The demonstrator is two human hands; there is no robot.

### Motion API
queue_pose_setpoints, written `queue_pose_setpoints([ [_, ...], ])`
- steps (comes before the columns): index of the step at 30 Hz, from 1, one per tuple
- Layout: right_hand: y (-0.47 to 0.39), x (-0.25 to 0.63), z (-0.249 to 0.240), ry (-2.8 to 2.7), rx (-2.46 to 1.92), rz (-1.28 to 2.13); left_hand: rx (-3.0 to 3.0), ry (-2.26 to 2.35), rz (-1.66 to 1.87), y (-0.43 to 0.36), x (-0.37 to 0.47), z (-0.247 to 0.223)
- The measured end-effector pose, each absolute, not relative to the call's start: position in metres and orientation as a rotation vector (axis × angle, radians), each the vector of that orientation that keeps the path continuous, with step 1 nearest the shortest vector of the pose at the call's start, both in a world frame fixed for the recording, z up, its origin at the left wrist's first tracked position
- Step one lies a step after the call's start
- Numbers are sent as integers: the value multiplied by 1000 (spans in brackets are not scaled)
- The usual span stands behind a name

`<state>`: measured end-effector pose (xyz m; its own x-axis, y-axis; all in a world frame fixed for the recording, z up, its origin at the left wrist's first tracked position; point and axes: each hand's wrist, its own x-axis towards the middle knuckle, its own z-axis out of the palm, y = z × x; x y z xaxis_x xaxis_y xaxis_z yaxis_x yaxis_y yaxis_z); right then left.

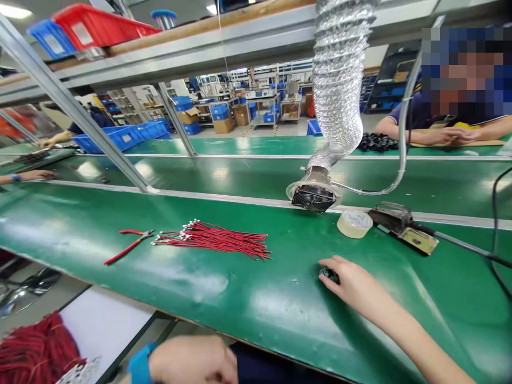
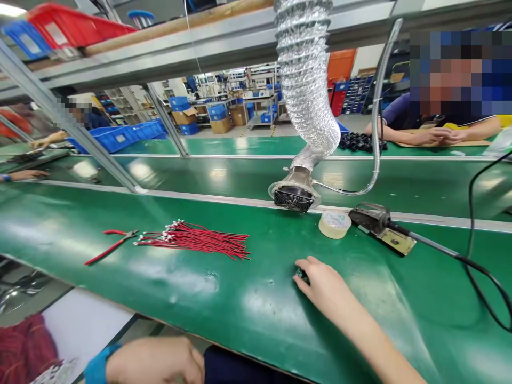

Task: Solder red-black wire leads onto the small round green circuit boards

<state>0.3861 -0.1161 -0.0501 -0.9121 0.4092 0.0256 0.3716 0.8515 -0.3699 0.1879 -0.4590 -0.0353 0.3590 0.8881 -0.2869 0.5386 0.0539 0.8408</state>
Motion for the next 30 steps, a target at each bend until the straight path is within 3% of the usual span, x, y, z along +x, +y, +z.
queue_pose_setpoints([
  [4, -126, 365, -47, -2928, -620, 454, 1606, 1784, 721, -405, 142, 14],
  [9, -123, 380, -48, -2681, -680, 693, 1717, 2424, 874, -330, 76, -33],
  [15, -62, 439, -49, -1758, -1010, 1311, 1830, 2188, 875, -331, 56, -72],
  [19, -13, 470, -41, -1103, -1109, 1361, 1753, 2067, 858, -340, 54, -56],
  [24, 28, 473, -35, -919, -1121, 1297, 1629, 2029, 928, -321, 46, -38],
  [30, 49, 455, -35, -934, -1138, 1456, 1702, 2231, 1088, -285, 45, -10],
])
